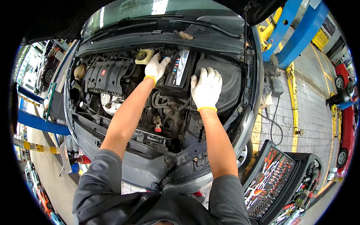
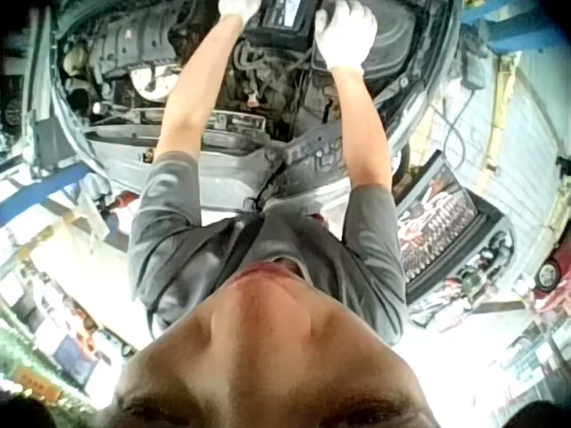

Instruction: The person removes a car battery from the engine bay. They disconnect the terminals, lift the battery out, and place it on the floor. They then use a wrench to loosen a bolt in the engine bay.

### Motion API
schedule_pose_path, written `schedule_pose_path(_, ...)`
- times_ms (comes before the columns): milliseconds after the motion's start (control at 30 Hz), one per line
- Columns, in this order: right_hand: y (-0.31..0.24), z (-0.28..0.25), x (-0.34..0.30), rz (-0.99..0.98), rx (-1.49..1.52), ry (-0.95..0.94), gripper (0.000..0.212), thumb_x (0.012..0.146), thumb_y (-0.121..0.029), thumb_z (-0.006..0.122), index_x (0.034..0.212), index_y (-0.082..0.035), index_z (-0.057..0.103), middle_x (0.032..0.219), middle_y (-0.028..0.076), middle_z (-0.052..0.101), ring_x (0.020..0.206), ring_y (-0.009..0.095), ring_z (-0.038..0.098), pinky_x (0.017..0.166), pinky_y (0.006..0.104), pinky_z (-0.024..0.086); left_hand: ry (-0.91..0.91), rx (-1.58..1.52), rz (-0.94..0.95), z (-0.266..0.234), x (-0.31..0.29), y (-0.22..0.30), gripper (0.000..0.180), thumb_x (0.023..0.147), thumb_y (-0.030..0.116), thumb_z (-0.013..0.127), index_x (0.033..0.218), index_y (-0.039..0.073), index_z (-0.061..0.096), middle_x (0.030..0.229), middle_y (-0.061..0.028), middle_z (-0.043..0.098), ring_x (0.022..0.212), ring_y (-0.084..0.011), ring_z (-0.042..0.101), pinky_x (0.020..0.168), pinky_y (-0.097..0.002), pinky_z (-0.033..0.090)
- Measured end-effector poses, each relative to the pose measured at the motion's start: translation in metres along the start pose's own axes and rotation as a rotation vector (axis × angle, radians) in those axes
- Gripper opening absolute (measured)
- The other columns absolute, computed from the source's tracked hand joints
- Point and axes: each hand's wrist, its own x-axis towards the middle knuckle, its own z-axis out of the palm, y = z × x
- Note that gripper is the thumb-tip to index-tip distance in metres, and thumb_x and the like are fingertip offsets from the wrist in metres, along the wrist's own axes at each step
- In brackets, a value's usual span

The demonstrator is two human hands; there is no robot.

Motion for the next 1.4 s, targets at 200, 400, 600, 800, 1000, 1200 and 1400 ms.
schedule_pose_path(200,-0.012,0.0,0.0,-0.013,-0.03,-0.003,0.04,0.092,-0.027,0.075,0.125,-0.005,0.066,0.126,0.016,0.065,0.122,0.039,0.061,0.111,0.0523,0.047,0.088,-0.04,0.16,0.024,0.018,-0.041,0.054,0.108,0.039,0.059,0.148,0.004,0.059,0.147,-0.0234,0.064,0.132,-0.0434,0.063,0.11,-0.0489,0.05)
schedule_pose_path(400,-0.014,0.001,-0.002,0.022,-0.059,-0.048,0.039,0.093,-0.029,0.075,0.124,-0.007,0.069,0.128,0.014,0.067,0.125,0.038,0.061,0.112,0.0508,0.047,0.111,-0.084,0.188,0.02,0.009,-0.035,0.047,0.107,0.039,0.059,0.143,0.009,0.06,0.136,-0.0241,0.07,0.123,-0.0456,0.067,0.105,-0.0522,0.053)
schedule_pose_path(600,-0.018,0.001,-0.003,0.058,-0.103,-0.103,0.038,0.096,-0.032,0.073,0.127,-0.009,0.071,0.134,0.013,0.068,0.129,0.037,0.062,0.113,0.0498,0.047,0.015,-0.126,0.067,0.011,0.007,-0.025,0.05,0.106,0.044,0.06,0.145,0.012,0.058,0.136,-0.0242,0.071,0.125,-0.0461,0.067,0.106,-0.0527,0.051)
schedule_pose_path(800,-0.021,0.003,-0.002,0.053,-0.1,-0.116,0.039,0.096,-0.031,0.072,0.126,-0.007,0.071,0.135,0.015,0.068,0.129,0.039,0.061,0.115,0.0515,0.046,0.003,-0.338,0.052,0.01,0.01,-0.027,0.059,0.104,0.049,0.062,0.15,0.012,0.058,0.141,-0.0226,0.07,0.131,-0.0435,0.065,0.11,-0.049,0.049)
schedule_pose_path(1000,-0.022,0.003,-0.001,0.045,-0.101,-0.124,0.039,0.096,-0.031,0.072,0.127,-0.007,0.071,0.134,0.015,0.068,0.129,0.039,0.061,0.114,0.0513,0.047,-0.032,-0.297,0.043,0.011,0.011,-0.032,0.066,0.105,0.052,0.061,0.154,0.007,0.057,0.145,-0.023,0.068,0.137,-0.041,0.063,0.115,-0.043,0.047)
schedule_pose_path(1200,-0.021,0.002,-0.002,0.044,-0.105,-0.127,0.038,0.096,-0.03,0.073,0.126,-0.007,0.071,0.134,0.015,0.068,0.128,0.039,0.062,0.113,0.0505,0.047,-0.176,-0.38,-0.019,-0.004,0.007,-0.033,0.074,0.105,0.057,0.06,0.158,0.007,0.053,0.153,-0.0256,0.062,0.143,-0.0404,0.059,0.12,-0.042,0.043)
schedule_pose_path(1400,-0.02,0.003,-0.001,0.034,-0.101,-0.118,0.037,0.096,-0.03,0.073,0.125,-0.007,0.072,0.133,0.015,0.068,0.128,0.039,0.062,0.113,0.0508,0.048,-0.232,-0.401,0.005,-0.013,0.008,-0.04,0.073,0.105,0.061,0.058,0.159,0.013,0.053,0.152,-0.0254,0.062,0.144,-0.0405,0.058,0.119,-0.0425,0.044)
